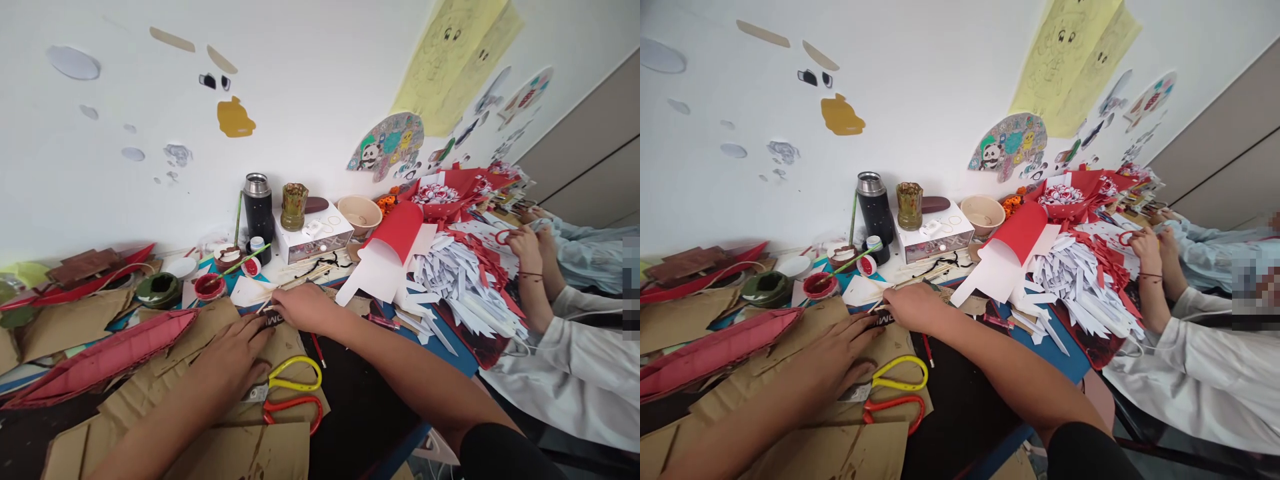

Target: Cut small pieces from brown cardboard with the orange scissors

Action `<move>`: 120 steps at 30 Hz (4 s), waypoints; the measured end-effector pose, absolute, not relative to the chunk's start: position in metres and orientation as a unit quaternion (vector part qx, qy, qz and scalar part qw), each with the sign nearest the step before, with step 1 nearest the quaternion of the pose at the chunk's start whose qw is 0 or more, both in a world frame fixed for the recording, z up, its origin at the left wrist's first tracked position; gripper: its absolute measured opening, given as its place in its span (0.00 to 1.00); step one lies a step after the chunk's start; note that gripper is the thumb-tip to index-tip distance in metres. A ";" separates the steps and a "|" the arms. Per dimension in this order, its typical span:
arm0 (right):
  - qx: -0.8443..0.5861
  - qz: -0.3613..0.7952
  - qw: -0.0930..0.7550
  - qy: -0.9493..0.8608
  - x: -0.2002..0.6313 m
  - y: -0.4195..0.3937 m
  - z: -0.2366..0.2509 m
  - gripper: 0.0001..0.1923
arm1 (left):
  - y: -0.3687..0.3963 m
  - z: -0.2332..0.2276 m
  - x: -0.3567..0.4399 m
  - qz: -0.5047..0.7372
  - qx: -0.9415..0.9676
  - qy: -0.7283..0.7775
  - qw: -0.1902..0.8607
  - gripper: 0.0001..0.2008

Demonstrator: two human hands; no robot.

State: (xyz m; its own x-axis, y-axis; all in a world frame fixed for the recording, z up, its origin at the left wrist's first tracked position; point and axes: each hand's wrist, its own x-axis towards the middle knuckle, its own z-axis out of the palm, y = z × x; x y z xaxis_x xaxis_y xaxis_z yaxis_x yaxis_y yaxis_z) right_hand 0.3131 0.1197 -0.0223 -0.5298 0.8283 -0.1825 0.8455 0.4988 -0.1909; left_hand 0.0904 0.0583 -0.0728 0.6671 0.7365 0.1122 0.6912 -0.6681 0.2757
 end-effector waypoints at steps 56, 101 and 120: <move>0.507 -0.108 0.101 0.849 0.351 0.065 -0.008 0.16 | 0.027 -0.060 0.078 0.114 0.920 0.348 0.137 0.23; 0.514 -0.128 0.092 0.843 0.346 0.061 -0.008 0.17 | 0.047 -0.065 0.071 0.064 0.861 0.494 0.103 0.31; 0.512 -0.116 0.110 0.844 0.331 0.060 -0.018 0.18 | 0.032 -0.047 0.070 0.170 0.884 0.422 0.110 0.18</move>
State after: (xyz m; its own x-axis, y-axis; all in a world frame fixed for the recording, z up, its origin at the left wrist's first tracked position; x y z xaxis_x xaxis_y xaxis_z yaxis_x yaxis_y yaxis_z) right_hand 0.3311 0.0603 -0.0183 -0.4511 0.8391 -0.3039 0.8900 0.4482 -0.0836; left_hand 0.0700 0.0323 -0.0468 0.5864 0.7830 0.2074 0.7081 -0.6199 0.3382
